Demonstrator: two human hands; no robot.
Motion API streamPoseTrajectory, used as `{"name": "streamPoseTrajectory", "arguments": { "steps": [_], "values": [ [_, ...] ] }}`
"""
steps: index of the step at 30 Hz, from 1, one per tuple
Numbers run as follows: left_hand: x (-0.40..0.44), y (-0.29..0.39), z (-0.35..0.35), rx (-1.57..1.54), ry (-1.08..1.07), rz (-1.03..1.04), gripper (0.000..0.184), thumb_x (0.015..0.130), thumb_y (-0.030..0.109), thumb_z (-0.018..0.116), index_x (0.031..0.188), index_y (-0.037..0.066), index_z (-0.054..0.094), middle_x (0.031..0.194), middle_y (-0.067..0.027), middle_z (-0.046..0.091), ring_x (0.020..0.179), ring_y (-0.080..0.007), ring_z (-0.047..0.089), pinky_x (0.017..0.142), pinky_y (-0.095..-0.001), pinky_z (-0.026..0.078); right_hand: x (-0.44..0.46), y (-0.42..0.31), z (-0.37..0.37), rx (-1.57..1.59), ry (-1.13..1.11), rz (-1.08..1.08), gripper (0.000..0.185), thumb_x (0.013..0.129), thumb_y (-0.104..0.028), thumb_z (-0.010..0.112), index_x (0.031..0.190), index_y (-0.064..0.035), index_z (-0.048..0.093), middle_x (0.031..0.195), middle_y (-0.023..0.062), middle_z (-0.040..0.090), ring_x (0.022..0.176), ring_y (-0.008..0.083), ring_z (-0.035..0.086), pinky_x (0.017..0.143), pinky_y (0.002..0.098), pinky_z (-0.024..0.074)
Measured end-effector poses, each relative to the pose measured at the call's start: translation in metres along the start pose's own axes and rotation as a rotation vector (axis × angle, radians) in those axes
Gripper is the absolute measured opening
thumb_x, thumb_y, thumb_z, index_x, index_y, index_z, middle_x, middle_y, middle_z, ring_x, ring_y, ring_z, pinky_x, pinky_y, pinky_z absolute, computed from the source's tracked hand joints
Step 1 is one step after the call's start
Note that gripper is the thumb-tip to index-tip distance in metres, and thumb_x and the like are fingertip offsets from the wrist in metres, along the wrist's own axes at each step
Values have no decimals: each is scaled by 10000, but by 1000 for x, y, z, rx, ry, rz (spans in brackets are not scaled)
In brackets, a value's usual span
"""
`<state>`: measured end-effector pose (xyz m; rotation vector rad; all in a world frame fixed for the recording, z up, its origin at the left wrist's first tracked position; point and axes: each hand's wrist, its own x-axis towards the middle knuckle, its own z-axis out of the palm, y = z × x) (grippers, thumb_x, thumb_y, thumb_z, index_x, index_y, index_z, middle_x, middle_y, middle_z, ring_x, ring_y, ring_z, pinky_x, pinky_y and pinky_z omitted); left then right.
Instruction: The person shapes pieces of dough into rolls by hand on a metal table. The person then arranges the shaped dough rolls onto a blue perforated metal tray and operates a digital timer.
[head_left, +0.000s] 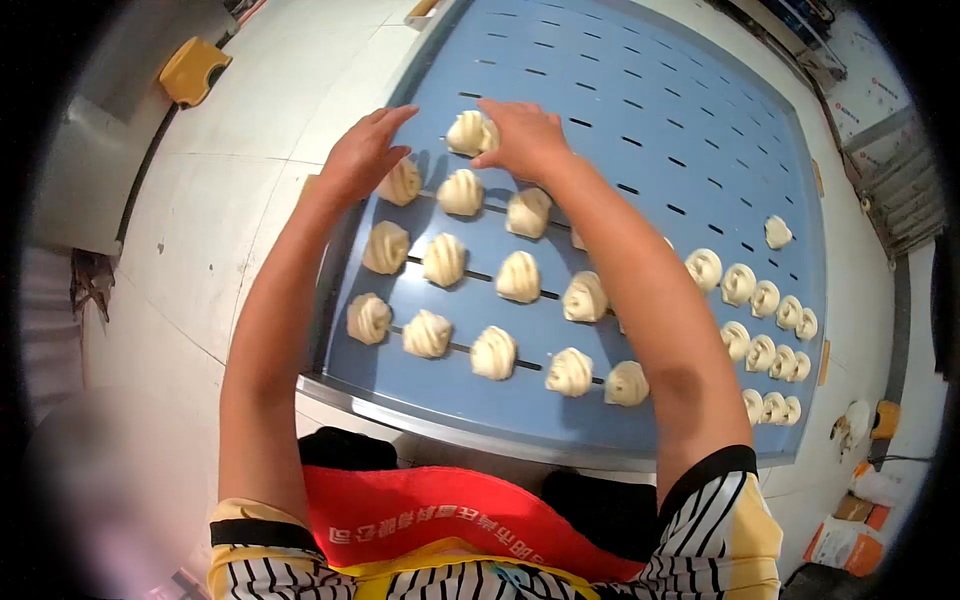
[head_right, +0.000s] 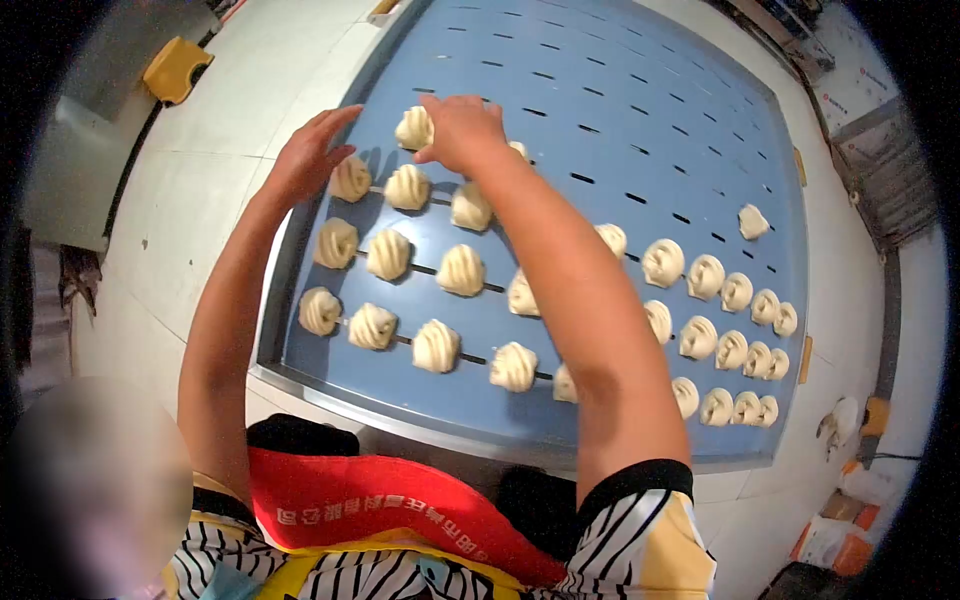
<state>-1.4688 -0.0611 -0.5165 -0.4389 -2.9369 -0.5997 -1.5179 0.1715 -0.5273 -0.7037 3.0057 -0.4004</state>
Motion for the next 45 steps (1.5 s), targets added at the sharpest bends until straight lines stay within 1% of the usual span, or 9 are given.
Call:
{"name": "streamPoseTrajectory", "arguments": {
  "steps": [4, 6, 9, 16, 19, 23, 26, 33, 45],
  "values": [
    [-22, -46, 1, 2, 192, -46, 575, 847, 164, 660, 1373, 180, 429, 1335, -129, 500, 1212, -313, 491, 1021, -410, 413, 35, -24, 36, -145, -60, 30, 734, 714, -410, 763, 1346, -228, 439, 1167, 108, 614, 1151, 289, 525, 940, 519, 355],
    [-41, -60, 14, -112, 116, -152, 611, 837, 205, 672, 1390, 189, 412, 1384, -125, 457, 1235, -321, 472, 1049, -408, 395, 48, -16, 41, -133, -67, 44, 612, 742, -350, 751, 1288, -229, 502, 1023, 100, 670, 1055, 289, 589, 913, 505, 348],
    [-55, -67, 18, -227, 100, -110, 619, 826, 183, 678, 1384, 150, 411, 1402, -144, 433, 1263, -324, 450, 1053, -414, 385, 57, -26, 34, 105, -18, 189, 598, 710, -356, 774, 1253, -249, 546, 1050, 78, 674, 1050, 288, 591, 938, 472, 322],
    [-58, -69, 6, -66, 147, 6, 609, 802, 149, 696, 1354, 129, 441, 1372, -148, 453, 1257, -315, 443, 1026, -410, 405, 69, -60, 42, -90, -83, 102, 751, 674, -433, 784, 1339, -285, 466, 1216, 101, 605, 1237, 290, 448, 1022, 568, 243],
    [-35, -67, 2, -109, 243, 211, 637, 779, 140, 711, 1356, 149, 442, 1380, -131, 444, 1258, -308, 438, 1019, -405, 413, 46, -24, 18, -117, 20, 182, 813, 674, -436, 787, 1376, -249, 423, 1243, 84, 590, 1230, 309, 456, 1007, 575, 260],
    [31, -57, 27, -113, 46, 317, 655, 754, 61, 693, 1355, 133, 442, 1346, -120, 466, 1239, -317, 444, 1009, -398, 424, 29, -10, 24, -113, -148, 187, 679, 713, -284, 779, 1305, -181, 464, 1195, 92, 605, 1173, 285, 523, 983, 553, 307],
    [60, -65, 41, -28, -147, 241, 634, 752, 46, 682, 1339, 121, 453, 1283, -141, 517, 1179, -334, 498, 978, -393, 441, 29, -16, 18, 15, -59, 217, 546, 711, -174, 770, 1207, -143, 544, 1188, 93, 602, 1127, 287, 549, 947, 459, 402],
    [61, -66, 51, -60, -48, 197, 556, 744, 115, 706, 1259, 118, 496, 1148, -134, 601, 1060, -337, 573, 869, -416, 480, 26, -3, 36, 219, 28, 16, 531, 713, -118, 758, 1211, -125, 575, 1196, 121, 590, 1136, 317, 530, 948, 391, 439],
    [58, -62, 49, -111, 32, 169, 433, 715, 102, 706, 1116, 99, 544, 1034, -131, 628, 1009, -332, 577, 827, -417, 477, 43, -30, 24, -241, -146, 225, 503, 727, -361, 757, 1177, -200, 600, 1033, 113, 666, 979, 287, 620, 869, 456, 409]
  ]
}}
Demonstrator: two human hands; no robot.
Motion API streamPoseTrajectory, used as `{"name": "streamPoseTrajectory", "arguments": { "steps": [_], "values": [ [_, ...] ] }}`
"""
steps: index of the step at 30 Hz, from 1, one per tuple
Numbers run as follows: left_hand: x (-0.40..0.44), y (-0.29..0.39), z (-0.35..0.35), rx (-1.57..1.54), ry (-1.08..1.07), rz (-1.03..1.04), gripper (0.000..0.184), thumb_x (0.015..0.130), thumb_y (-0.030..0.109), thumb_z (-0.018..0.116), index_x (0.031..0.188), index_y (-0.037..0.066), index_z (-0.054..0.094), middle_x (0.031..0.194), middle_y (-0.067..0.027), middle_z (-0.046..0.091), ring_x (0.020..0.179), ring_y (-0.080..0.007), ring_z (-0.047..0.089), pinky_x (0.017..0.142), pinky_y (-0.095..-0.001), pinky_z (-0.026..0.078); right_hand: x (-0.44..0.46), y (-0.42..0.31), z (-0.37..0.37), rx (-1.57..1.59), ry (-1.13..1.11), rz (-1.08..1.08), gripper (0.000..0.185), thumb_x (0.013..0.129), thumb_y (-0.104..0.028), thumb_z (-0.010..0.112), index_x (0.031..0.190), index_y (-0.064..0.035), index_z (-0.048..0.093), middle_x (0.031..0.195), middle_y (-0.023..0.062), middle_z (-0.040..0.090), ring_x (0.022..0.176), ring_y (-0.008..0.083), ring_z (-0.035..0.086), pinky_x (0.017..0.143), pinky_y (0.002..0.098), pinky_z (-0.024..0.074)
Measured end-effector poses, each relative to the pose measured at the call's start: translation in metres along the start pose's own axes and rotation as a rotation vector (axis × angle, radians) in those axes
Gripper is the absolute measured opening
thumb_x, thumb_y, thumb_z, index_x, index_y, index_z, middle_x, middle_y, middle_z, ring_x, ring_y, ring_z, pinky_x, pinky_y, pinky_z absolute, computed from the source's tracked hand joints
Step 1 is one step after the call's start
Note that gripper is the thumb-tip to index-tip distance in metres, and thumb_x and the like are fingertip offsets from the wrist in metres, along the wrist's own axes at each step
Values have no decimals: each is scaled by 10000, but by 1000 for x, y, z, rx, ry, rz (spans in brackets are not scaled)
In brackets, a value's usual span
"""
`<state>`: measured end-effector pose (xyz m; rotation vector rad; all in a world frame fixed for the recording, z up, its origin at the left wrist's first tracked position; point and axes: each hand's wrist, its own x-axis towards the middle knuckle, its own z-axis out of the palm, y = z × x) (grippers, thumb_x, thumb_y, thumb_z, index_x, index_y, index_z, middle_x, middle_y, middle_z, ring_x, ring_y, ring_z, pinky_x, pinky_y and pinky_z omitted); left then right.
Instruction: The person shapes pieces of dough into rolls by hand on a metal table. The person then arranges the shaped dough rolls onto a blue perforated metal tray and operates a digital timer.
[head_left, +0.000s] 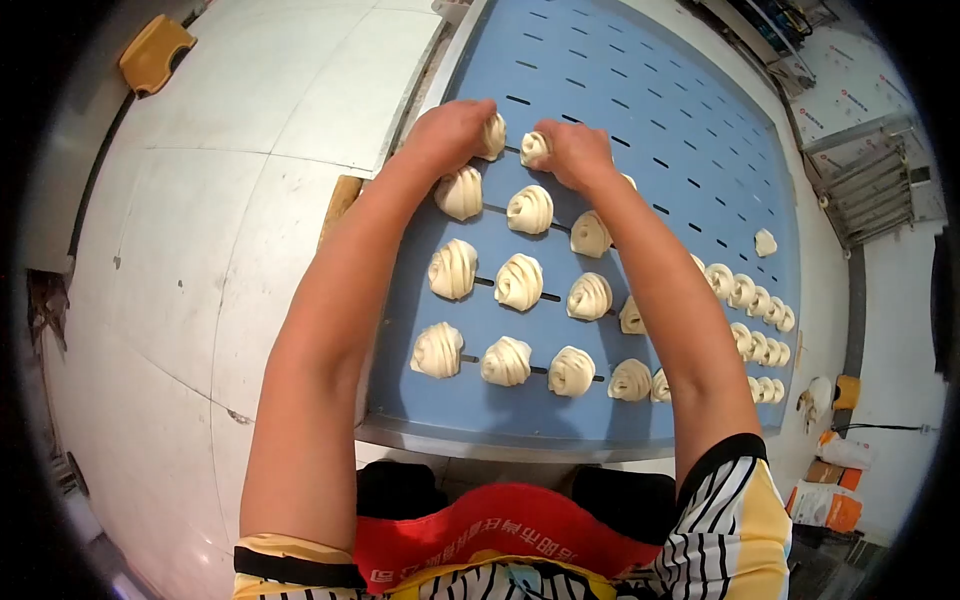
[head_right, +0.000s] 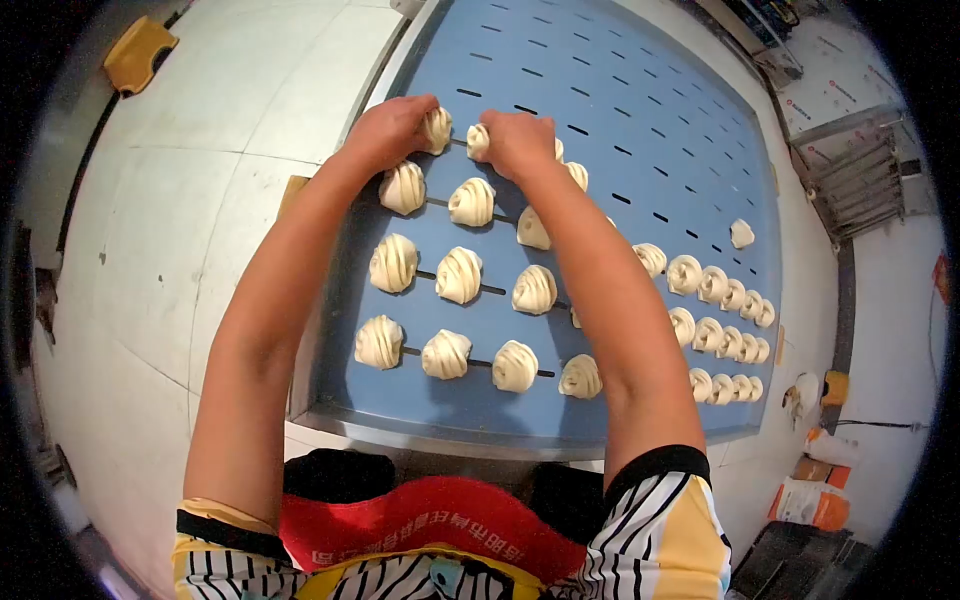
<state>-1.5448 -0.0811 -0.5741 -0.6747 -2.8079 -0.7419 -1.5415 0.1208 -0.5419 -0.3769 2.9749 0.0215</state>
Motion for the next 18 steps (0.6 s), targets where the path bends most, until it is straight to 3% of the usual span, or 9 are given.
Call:
{"name": "streamPoseTrajectory", "arguments": {
  "steps": [1, 4, 7, 14, 18],
  "values": [
    [0, 2, 0, -11, -12, -33, 427, 722, 102, 710, 1116, 99, 545, 1048, -128, 627, 1004, -334, 580, 832, -418, 476, -3, 3, 0, -4, 33, -19, 530, 728, -373, 759, 1201, -204, 588, 1114, 118, 639, 1061, 266, 587, 895, 475, 382],
    [-4, -1, 0, 16, 25, 52, 359, 734, 77, 668, 1072, 84, 547, 997, -118, 637, 959, -329, 597, 774, -427, 494, -14, 24, -8, 127, 251, 93, 577, 708, -333, 784, 1229, -201, 572, 1185, 131, 599, 1120, 287, 543, 897, 459, 404],
    [-3, -1, 2, 16, 28, 53, 416, 720, 80, 692, 1107, 93, 541, 1030, -106, 636, 979, -319, 591, 788, -419, 492, -12, 74, 20, 338, 25, 7, 634, 683, -259, 808, 1260, -197, 551, 1217, 147, 572, 1108, 315, 541, 908, 429, 426],
    [-5, 9, -5, 9, -18, -34, 452, 727, 104, 715, 1149, 112, 554, 1092, -94, 631, 1048, -301, 574, 849, -402, 480, -18, 101, -1, 340, -115, 2, 551, 682, -97, 772, 1196, -205, 605, 1124, 133, 622, 1022, 318, 594, 886, 405, 479],
    [-4, 7, -2, 14, -15, -29, 477, 720, 103, 733, 1160, 115, 550, 1104, -94, 630, 1053, -299, 575, 876, -400, 475, -25, 102, -6, 321, -192, -253, 668, 665, -57, 764, 1277, -186, 531, 1256, 107, 560, 1154, 294, 528, 997, 378, 435]
  ]
}}
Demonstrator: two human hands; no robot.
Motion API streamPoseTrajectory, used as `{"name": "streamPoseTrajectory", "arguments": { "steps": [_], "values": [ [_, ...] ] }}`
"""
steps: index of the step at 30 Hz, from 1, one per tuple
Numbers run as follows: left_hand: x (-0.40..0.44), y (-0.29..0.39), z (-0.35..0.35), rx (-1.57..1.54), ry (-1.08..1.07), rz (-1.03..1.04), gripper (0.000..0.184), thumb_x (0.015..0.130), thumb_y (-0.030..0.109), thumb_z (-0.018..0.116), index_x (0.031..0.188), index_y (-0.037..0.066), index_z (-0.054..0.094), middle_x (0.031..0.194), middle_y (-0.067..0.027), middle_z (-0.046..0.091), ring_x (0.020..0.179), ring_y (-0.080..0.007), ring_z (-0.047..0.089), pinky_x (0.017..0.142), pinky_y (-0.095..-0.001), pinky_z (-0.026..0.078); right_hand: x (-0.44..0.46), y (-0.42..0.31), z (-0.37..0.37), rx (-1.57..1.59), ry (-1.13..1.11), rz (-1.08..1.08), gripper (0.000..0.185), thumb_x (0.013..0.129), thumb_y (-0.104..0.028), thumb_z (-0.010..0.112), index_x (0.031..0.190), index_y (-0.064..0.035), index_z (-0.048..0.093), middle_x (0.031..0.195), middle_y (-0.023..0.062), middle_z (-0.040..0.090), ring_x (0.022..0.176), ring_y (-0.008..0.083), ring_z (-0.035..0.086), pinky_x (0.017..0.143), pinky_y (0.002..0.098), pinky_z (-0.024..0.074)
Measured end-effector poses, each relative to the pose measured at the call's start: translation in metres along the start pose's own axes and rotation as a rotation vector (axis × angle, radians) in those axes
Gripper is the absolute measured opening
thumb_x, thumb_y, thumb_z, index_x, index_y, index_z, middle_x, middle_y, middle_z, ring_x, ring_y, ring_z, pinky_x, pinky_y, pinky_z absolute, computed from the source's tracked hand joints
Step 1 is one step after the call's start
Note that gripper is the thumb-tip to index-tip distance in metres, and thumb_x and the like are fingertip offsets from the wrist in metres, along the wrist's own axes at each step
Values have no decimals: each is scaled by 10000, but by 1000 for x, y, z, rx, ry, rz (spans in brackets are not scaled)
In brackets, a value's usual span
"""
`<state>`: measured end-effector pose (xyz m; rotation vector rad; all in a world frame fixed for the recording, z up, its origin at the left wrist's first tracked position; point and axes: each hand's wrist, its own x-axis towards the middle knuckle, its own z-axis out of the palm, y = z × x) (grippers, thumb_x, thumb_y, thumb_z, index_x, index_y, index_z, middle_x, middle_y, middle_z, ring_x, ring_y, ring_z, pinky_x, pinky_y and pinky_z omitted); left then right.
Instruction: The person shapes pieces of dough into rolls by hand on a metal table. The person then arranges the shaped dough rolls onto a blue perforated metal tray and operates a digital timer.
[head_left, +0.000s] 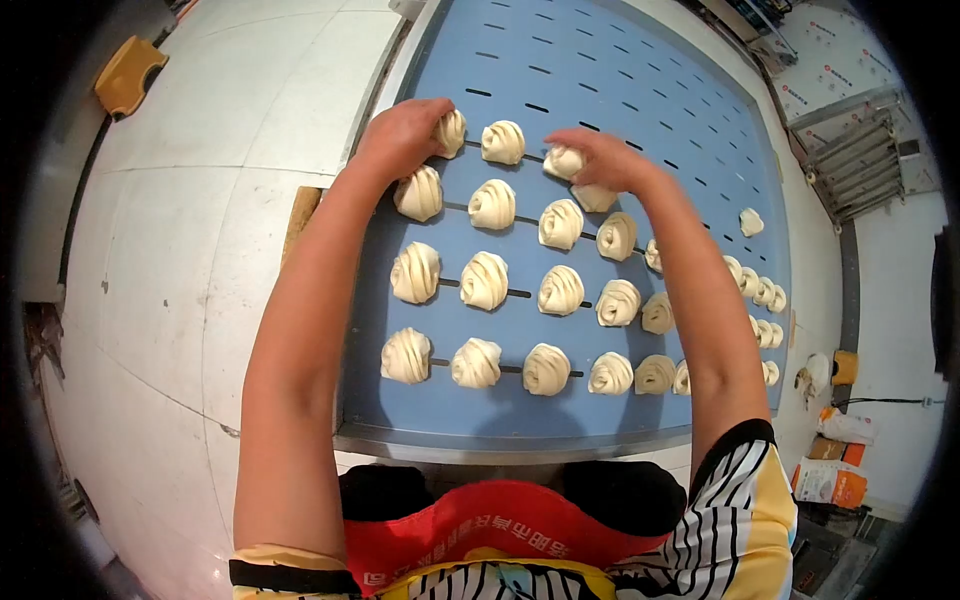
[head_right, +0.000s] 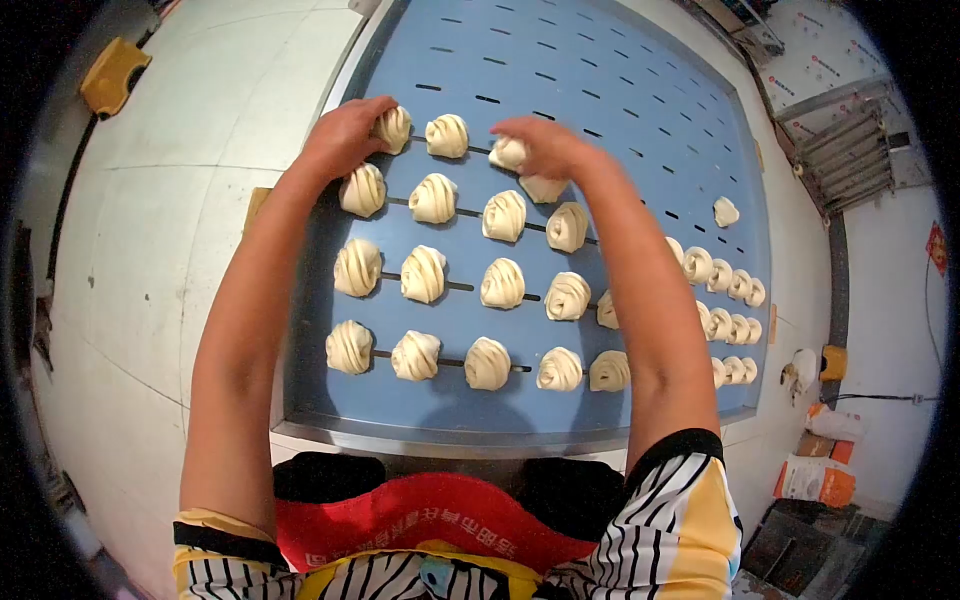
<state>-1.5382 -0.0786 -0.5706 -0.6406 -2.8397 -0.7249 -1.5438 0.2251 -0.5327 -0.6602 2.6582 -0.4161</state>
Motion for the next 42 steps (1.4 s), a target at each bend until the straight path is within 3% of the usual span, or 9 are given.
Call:
{"name": "streamPoseTrajectory", "arguments": {
  "steps": [5, 13, 19, 22, 25, 29, 35, 38, 42],
  "values": [
    [1, 7, -5, 9, -42, -39, 473, 723, 100, 726, 1160, 122, 548, 1095, -94, 631, 1050, -301, 576, 872, -401, 475, -4, -1, 13, -67, 217, 209, 938, 612, -204, 842, 1407, -136, 348, 1359, 148, 478, 1233, 340, 463, 1028, 399, 400],
    [0, 9, -5, -4, -57, -43, 492, 726, 93, 721, 1183, 127, 541, 1093, -93, 630, 1040, -307, 578, 866, -399, 473, -44, 54, -7, 25, 229, 370, 756, 606, -252, 845, 1243, -84, 475, 1154, 171, 610, 1063, 358, 584, 923, 387, 467],
    [1, 9, -7, 15, -48, -48, 494, 730, 98, 725, 1188, 120, 540, 1078, -108, 631, 1027, -312, 585, 865, -398, 476, -44, 21, -7, -194, 216, 262, 752, 719, -303, 764, 1368, -120, 433, 1413, 124, 428, 1283, 342, 393, 1078, 415, 321],
    [-1, 9, -4, -12, -59, -41, 502, 733, 104, 725, 1198, 124, 538, 1081, -111, 629, 1035, -311, 583, 874, -396, 475, -23, 5, 19, 19, 331, 24, 740, 710, -289, 781, 1353, -122, 453, 1309, 138, 528, 1199, 340, 489, 1003, 414, 395],
    [2, 8, -7, -8, -72, -48, 522, 733, 107, 725, 1217, 127, 533, 1105, -113, 624, 1045, -308, 580, 886, -393, 474, -15, -1, 19, 8, 190, 94, 627, 729, -186, 759, 1296, -97, 506, 1210, 153, 589, 1111, 348, 550, 943, 407, 437],
    [-3, 2, -1, 4, -27, -16, 533, 732, 106, 726, 1227, 121, 529, 1151, -110, 614, 1069, -301, 572, 903, -387, 469, -16, 14, 19, 173, 310, 63, 501, 741, -84, 731, 1213, -74, 562, 1122, 165, 626, 1030, 342, 595, 880, 399, 470],
    [-1, 9, -7, 3, -53, -48, 522, 733, 109, 725, 1219, 125, 536, 1164, -102, 612, 1090, -298, 563, 915, -384, 463, -19, 16, 16, 78, 220, 28, 689, 697, -170, 787, 1317, -119, 492, 1228, 158, 585, 1112, 351, 552, 956, 397, 442],
    [0, 10, -8, -10, -65, -49, 518, 729, 106, 725, 1212, 132, 539, 1157, -101, 614, 1083, -299, 566, 905, -391, 465, -38, 34, -1, -56, 512, -11, 774, 667, -227, 816, 1349, -130, 461, 1313, 156, 525, 1168, 359, 512, 993, 410, 420],
    [0, 8, -6, -11, -53, -22, 510, 731, 97, 719, 1205, 133, 537, 1140, -98, 618, 1064, -308, 569, 886, -400, 471, -63, 67, -4, 44, 190, 253, 738, 681, -213, 807, 1338, -140, 479, 1335, 140, 505, 1162, 349, 516, 997, 407, 422]
  ]
}}
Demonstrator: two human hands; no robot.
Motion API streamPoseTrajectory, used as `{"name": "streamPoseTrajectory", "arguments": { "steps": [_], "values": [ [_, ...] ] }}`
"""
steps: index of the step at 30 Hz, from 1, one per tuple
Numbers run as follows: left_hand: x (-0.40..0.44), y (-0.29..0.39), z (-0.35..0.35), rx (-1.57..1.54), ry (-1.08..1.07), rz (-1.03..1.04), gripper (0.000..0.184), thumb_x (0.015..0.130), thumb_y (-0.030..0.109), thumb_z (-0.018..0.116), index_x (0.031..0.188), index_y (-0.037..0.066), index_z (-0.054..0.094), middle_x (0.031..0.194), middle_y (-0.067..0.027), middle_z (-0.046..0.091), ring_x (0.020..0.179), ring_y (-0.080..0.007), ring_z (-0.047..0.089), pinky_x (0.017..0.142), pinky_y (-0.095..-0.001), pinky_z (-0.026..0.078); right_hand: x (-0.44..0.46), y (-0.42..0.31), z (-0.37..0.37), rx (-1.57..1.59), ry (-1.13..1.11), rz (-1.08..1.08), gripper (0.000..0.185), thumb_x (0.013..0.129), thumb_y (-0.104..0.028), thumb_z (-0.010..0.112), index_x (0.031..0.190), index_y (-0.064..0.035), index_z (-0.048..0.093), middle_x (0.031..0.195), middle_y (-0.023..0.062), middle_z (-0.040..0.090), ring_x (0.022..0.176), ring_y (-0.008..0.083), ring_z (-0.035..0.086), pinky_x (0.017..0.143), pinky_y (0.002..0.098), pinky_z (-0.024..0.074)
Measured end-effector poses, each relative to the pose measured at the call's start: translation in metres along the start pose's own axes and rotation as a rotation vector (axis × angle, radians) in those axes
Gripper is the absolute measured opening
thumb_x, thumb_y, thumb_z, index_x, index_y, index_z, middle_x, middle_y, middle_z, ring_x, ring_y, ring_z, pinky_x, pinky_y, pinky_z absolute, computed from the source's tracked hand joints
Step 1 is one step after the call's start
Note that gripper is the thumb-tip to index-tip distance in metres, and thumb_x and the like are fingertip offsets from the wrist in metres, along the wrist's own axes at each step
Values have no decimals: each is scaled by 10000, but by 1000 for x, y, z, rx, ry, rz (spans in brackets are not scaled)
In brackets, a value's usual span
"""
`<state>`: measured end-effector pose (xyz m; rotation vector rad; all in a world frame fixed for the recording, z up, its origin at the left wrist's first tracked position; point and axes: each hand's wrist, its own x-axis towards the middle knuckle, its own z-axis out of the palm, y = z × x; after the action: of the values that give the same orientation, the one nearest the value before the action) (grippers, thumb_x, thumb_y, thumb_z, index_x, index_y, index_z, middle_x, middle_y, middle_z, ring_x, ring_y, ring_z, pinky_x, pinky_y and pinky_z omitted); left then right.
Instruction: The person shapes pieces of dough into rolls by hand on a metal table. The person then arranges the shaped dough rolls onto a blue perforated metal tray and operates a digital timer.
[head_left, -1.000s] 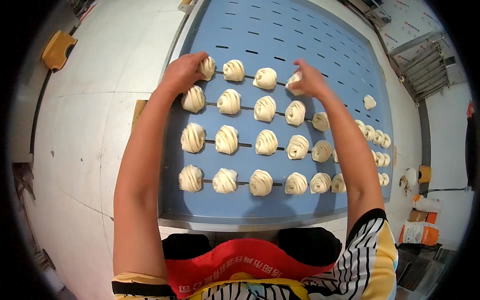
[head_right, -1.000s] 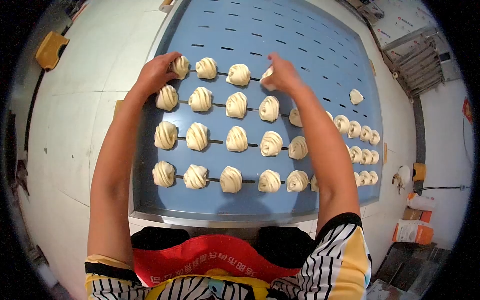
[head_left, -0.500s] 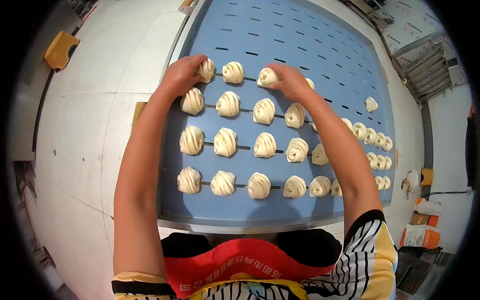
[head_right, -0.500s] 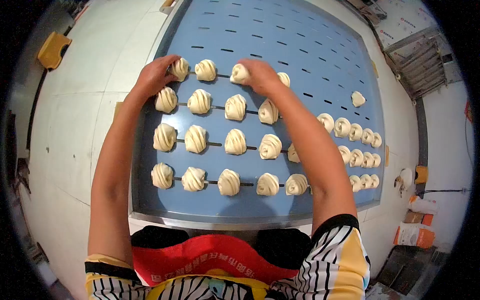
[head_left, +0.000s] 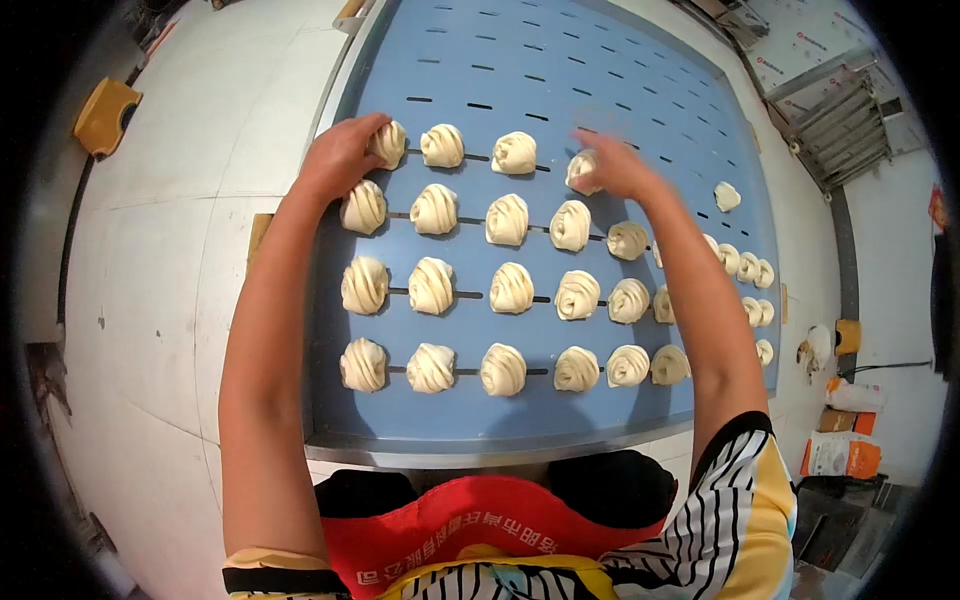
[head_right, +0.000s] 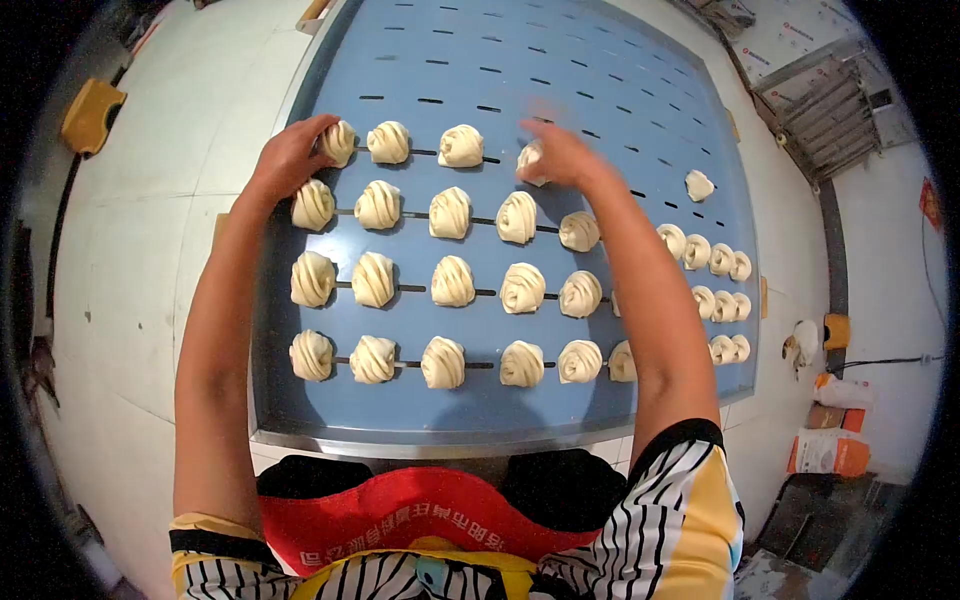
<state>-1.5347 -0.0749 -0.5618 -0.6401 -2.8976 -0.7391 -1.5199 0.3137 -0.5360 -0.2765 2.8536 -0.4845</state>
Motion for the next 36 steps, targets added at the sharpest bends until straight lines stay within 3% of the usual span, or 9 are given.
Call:
{"name": "streamPoseTrajectory", "arguments": {
  "steps": [4, 7, 10, 16, 19, 22, 28, 33, 36],
  "values": [
    [-1, -3, 4, 12, 31, 36, 519, 730, 94, 717, 1212, 138, 532, 1118, -98, 624, 1049, -311, 576, 875, -397, 474, -9, 9, 10, 64, 0, 30, 673, 704, -62, 749, 1317, -130, 479, 1252, 114, 577, 1139, 304, 545, 979, 363, 426],
    [1, -7, 6, 6, 18, 19, 533, 724, 102, 726, 1219, 140, 531, 1134, -98, 624, 1048, -306, 580, 877, -394, 474, -8, 1, 9, 138, 131, -115, 618, 715, -54, 758, 1273, -117, 500, 1192, 142, 599, 1087, 311, 570, 932, 367, 462],
    [0, -4, 5, 12, 34, 31, 537, 724, 105, 731, 1221, 137, 532, 1149, -98, 622, 1049, -303, 582, 876, -387, 475, 0, -9, 11, 43, 42, -26, 565, 719, -38, 729, 1225, -101, 488, 1166, 125, 610, 1065, 310, 581, 926, 375, 455],
    [1, -4, 7, 26, 44, 2, 534, 721, 97, 729, 1219, 130, 538, 1148, -112, 619, 1046, -314, 581, 878, -387, 474, 5, -15, 5, 64, -83, -18, 538, 721, -83, 747, 1198, -102, 499, 1077, 144, 627, 1001, 333, 591, 868, 404, 470],
    [0, -8, 5, 10, 22, 19, 540, 719, 102, 728, 1224, 131, 539, 1156, -124, 610, 1054, -324, 574, 881, -387, 471, 9, -11, 4, -20, -115, -62, 548, 739, -163, 751, 1226, -107, 505, 1166, 147, 602, 1088, 330, 559, 929, 405, 447],
    [3, -16, 11, -39, -6, 12, 591, 704, 29, 724, 1253, 128, 532, 1213, -112, 602, 1135, -312, 558, 947, -373, 457, -7, 32, -4, -37, 182, -242, 664, 753, -306, 762, 1318, -124, 463, 1317, 133, 525, 1228, 314, 463, 1009, 402, 398],
    [0, -4, 5, -10, 0, 29, 614, 702, 1, 716, 1273, 114, 521, 1235, -125, 586, 1139, -325, 548, 939, -389, 452, -67, 200, -80, -217, 496, 547, 767, 718, -338, 786, 1372, -145, 434, 1384, 107, 472, 1267, 308, 429, 1048, 409, 358],
    [3, 1, 6, -7, -15, -31, 613, 696, -13, 712, 1266, 112, 526, 1226, -121, 592, 1135, -319, 553, 938, -378, 453, -87, 330, -61, -30, 664, 770, 691, 758, -323, 741, 1345, -83, 467, 1404, 143, 450, 1206, 290, 504, 988, 394, 413],
    [4, -3, 6, 11, -10, -11, 612, 697, -11, 714, 1266, 113, 525, 1223, -121, 593, 1133, -314, 557, 937, -372, 454, -84, 340, -62, 501, 449, 728, 635, 764, -346, 728, 1303, -81, 522, 1414, 169, 432, 1203, 281, 509, 962, 388, 429]
  ]
}}
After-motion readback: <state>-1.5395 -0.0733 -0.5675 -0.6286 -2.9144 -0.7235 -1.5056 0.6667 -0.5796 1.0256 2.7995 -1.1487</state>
